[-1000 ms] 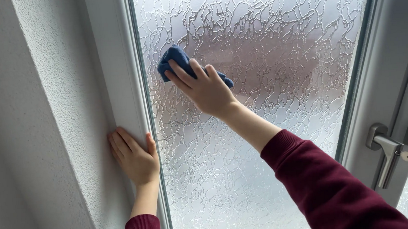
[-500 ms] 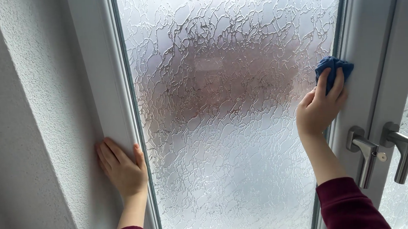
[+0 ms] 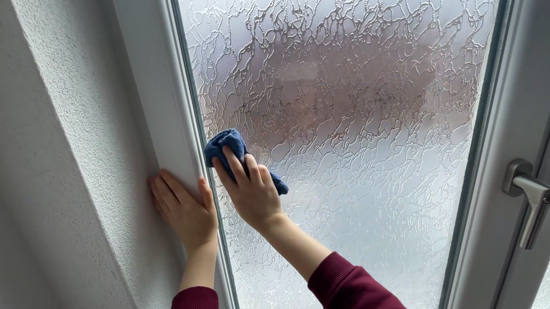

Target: Cleaning a frosted glass window pane using a blue cloth.

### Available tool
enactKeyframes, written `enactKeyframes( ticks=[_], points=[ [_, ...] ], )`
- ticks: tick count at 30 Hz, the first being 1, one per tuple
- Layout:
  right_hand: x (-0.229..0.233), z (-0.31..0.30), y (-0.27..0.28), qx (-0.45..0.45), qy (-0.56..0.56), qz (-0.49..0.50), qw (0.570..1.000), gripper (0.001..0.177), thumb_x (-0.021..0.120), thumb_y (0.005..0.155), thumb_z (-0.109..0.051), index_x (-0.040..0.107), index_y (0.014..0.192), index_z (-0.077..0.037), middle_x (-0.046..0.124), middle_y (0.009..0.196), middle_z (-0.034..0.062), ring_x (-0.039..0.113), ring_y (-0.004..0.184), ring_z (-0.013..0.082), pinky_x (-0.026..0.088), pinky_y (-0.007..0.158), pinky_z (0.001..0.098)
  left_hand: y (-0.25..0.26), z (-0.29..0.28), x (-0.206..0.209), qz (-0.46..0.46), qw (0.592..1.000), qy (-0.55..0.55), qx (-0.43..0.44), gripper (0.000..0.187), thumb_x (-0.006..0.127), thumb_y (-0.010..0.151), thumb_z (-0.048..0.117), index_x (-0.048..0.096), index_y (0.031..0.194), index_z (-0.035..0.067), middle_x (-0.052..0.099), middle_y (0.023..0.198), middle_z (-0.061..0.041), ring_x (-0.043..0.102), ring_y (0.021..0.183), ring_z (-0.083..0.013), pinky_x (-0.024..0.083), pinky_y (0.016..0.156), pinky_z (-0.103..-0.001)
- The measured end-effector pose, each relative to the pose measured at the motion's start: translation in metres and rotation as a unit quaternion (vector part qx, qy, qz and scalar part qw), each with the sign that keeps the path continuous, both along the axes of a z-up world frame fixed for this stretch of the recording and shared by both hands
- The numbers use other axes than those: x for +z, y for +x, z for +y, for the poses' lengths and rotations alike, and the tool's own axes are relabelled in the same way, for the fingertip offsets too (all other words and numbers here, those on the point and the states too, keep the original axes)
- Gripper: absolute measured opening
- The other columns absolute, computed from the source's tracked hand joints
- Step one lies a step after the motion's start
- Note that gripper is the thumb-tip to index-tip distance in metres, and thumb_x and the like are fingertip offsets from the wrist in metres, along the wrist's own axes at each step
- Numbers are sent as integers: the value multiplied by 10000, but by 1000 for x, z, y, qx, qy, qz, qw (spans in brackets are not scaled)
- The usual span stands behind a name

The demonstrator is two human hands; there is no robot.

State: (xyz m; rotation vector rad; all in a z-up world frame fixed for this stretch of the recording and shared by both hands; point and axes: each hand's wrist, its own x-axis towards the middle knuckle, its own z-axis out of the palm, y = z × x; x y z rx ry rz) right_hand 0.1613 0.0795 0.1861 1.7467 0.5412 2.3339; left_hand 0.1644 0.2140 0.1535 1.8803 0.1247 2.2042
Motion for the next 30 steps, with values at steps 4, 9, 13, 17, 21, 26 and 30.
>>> enactKeyframes(
  ticks=[4, 9, 13, 17, 21, 26, 30],
  points=[
    [-33, -3, -5, 17, -43, 7, 999, 491, 501, 922, -94, 613, 1374, -251, 564, 1445, 100, 582, 1092, 325, 492, 751, 327, 13, 6, -8, 4, 1000, -1, 26, 718, 515, 1017, 446, 460, 1480, -100, 519, 1393, -288, 512, 1325, -437, 453, 1045, -494],
    [-33, -82, -7, -31, -70, 8, 997, 505, 525, 918, -108, 598, 1390, -272, 559, 1452, 93, 566, 1121, 309, 480, 774, 329, 10, 6, -5, 5, 1000, 9, -7, 713, 529, 1029, 433, 452, 1464, -127, 510, 1385, -318, 490, 1324, -492, 435, 1049, -541],
    [-21, -183, -28, -74, -23, 10, 997, 475, 570, 922, -164, 614, 1385, -260, 542, 1474, 104, 545, 1160, 326, 466, 809, 346, 16, 10, -8, 9, 1000, 4, -15, 732, 533, 1030, 450, 426, 1488, -111, 493, 1408, -314, 474, 1334, -492, 424, 1053, -551],
    [-25, -281, -46, -112, 57, -25, 992, 466, 539, 953, -99, 634, 1409, -103, 576, 1436, 224, 573, 1123, 380, 488, 860, 406, 11, 12, -9, 22, 999, 12, -32, 724, 527, 1042, 437, 405, 1498, -112, 478, 1421, -324, 449, 1350, -505, 416, 1057, -566],
    [-51, -319, -69, -42, 168, 19, 985, 395, 478, 1050, 60, 549, 1438, 67, 434, 1499, 340, 507, 1166, 528, 458, 990, 631, -7, 2, -3, 49, 995, -20, -88, 685, 485, 1085, 420, 350, 1516, -95, 426, 1509, -307, 407, 1411, -464, 365, 1170, -550],
    [-86, -312, -39, -66, 240, -13, 969, 436, 491, 1031, 18, 557, 1460, 65, 437, 1484, 337, 484, 1203, 535, 416, 977, 595, 7, 8, -7, 37, 998, -1, -54, 703, 485, 1075, 434, 365, 1511, -105, 442, 1471, -317, 424, 1380, -485, 384, 1115, -555],
    [-82, -224, -30, -60, 186, -15, 981, 468, 445, 987, -65, 597, 1423, 15, 500, 1441, 328, 544, 1152, 468, 443, 935, 513, 18, 12, -10, 23, 999, 12, -18, 743, 502, 1053, 468, 386, 1508, -108, 456, 1442, -323, 435, 1361, -500, 406, 1061, -562]
  ],
)
